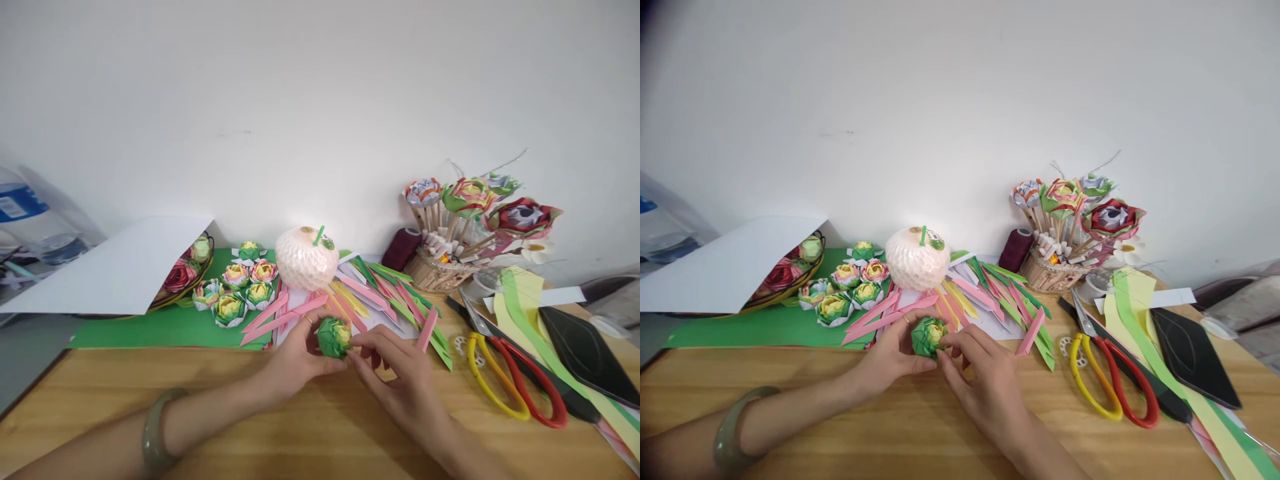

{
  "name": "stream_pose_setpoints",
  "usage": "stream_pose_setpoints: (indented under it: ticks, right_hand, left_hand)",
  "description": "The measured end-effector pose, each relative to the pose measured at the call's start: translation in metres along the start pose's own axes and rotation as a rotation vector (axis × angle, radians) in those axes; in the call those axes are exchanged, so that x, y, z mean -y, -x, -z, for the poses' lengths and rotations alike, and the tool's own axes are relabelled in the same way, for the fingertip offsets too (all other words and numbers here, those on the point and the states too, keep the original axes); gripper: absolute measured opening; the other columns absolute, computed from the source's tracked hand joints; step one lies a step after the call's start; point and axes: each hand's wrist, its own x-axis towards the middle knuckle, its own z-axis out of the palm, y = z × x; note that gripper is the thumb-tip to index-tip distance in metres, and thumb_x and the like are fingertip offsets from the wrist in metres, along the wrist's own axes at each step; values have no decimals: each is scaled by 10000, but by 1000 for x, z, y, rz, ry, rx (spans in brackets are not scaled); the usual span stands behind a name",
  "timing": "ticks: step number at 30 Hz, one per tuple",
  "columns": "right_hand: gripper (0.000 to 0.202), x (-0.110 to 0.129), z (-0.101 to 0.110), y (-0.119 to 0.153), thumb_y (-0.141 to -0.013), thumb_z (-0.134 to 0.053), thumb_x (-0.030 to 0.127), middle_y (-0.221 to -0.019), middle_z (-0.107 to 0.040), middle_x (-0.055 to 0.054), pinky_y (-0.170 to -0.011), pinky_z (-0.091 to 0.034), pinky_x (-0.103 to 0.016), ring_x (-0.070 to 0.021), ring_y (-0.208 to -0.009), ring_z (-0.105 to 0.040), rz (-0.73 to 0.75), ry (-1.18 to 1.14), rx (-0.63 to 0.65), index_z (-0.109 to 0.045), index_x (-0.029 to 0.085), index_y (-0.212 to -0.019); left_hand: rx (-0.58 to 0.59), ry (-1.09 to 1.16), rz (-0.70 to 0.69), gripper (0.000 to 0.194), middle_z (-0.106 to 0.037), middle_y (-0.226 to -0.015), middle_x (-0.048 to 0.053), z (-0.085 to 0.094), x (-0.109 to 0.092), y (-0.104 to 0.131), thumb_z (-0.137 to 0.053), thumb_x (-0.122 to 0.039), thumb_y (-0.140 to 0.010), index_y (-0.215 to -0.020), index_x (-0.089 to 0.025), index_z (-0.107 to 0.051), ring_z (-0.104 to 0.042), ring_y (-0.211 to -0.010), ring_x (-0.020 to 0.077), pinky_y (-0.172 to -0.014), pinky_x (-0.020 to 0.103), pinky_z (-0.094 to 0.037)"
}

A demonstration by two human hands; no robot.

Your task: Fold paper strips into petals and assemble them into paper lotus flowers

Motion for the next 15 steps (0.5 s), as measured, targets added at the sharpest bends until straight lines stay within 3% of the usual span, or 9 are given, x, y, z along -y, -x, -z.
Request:
stream_pose_setpoints:
  ticks: [9,15]
  right_hand:
    - [91,-1,-2,1,-818,-515,116,-635,-557,-5,-509,-418,-195,-99,-555,-540,14,46,5,-568,163,-760]
    - [96,-3,-5,7,-790,-550,94,-602,-578,-12,-512,-384,-236,-128,-537,-551,181,425,-127,-593,169,-750]
  left_hand:
    - [-15,-161,-90,443,-568,-908,19,-2,8,6,-719,-239,-683,-1051,-198,-476,-529,-854,139,-776,273,-422]
    - [-22,-105,-58,443,-582,-920,28,-4,7,7,-724,-228,-674,-1029,-205,-460,-548,-870,149,-774,279,-440]
